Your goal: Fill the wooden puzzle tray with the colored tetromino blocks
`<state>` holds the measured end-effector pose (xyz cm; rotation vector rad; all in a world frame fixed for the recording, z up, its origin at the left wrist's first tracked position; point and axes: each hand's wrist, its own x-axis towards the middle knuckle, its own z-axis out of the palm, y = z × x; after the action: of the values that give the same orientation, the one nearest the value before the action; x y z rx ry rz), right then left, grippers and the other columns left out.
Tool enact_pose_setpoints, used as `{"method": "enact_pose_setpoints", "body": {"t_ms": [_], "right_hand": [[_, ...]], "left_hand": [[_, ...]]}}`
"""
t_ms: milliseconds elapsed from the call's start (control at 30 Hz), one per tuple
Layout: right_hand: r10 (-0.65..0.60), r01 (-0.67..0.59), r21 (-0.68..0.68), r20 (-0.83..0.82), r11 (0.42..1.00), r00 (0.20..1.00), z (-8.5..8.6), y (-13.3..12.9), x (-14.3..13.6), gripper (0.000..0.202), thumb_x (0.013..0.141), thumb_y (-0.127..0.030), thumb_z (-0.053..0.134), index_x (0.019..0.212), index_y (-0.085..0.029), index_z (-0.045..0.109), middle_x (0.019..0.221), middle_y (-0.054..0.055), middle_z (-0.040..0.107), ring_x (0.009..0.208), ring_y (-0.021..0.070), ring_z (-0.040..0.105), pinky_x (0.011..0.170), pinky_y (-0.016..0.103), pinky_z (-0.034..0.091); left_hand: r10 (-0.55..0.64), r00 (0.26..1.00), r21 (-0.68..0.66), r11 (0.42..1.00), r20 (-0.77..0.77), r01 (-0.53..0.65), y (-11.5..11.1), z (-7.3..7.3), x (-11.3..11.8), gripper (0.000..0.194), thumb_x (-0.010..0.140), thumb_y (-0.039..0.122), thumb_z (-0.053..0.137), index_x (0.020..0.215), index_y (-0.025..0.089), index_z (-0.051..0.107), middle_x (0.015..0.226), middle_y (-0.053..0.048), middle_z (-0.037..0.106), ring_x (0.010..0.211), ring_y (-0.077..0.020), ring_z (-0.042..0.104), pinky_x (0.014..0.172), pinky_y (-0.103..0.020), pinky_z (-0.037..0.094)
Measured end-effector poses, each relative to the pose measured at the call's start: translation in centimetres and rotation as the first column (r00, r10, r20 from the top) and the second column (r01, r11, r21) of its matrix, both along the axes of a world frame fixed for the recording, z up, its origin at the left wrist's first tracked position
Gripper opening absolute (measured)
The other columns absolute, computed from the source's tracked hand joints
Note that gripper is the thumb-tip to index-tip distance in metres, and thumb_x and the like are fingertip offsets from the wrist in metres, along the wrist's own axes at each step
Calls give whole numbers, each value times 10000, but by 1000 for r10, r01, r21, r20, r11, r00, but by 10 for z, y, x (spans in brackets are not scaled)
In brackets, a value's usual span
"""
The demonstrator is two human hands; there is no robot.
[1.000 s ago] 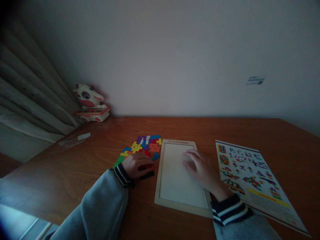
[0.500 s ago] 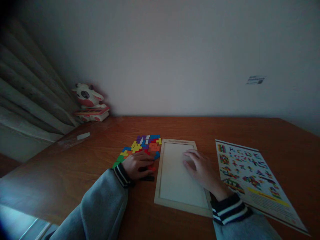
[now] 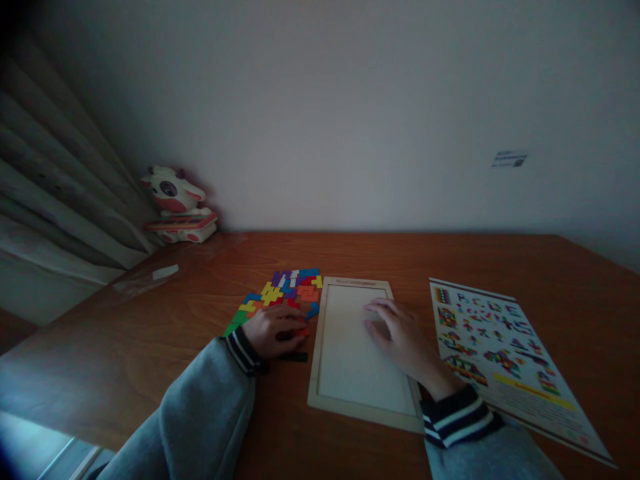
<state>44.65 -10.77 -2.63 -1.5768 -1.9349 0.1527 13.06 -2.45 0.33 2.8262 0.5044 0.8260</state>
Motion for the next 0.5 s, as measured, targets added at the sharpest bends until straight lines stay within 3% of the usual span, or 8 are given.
{"method": "enact_pose_setpoints", "body": {"t_ms": [267,500], "right_hand": [[-7,7,9,-17,1000,1000,1,0,-1,289,924,-390,524,1144,-241,638,1214,92,640,1150,270,595,1012,471,446],[7,-7,4,4,1000,1000,-1,1,1,302,935,-392,511,1162,-232,630,1227,99,628,1156,272,587,1009,479,448]], "left_hand": [[37,995,33,999,97,-40,-2,4,2,168,914,178,550,947,152,713,976,-80,730,842,-145,708,772,-234,596],[145,982,32,988,124,-150,2,5,3,209,989,239,491,983,173,689,950,-69,723,901,-167,682,848,-297,568]]}}
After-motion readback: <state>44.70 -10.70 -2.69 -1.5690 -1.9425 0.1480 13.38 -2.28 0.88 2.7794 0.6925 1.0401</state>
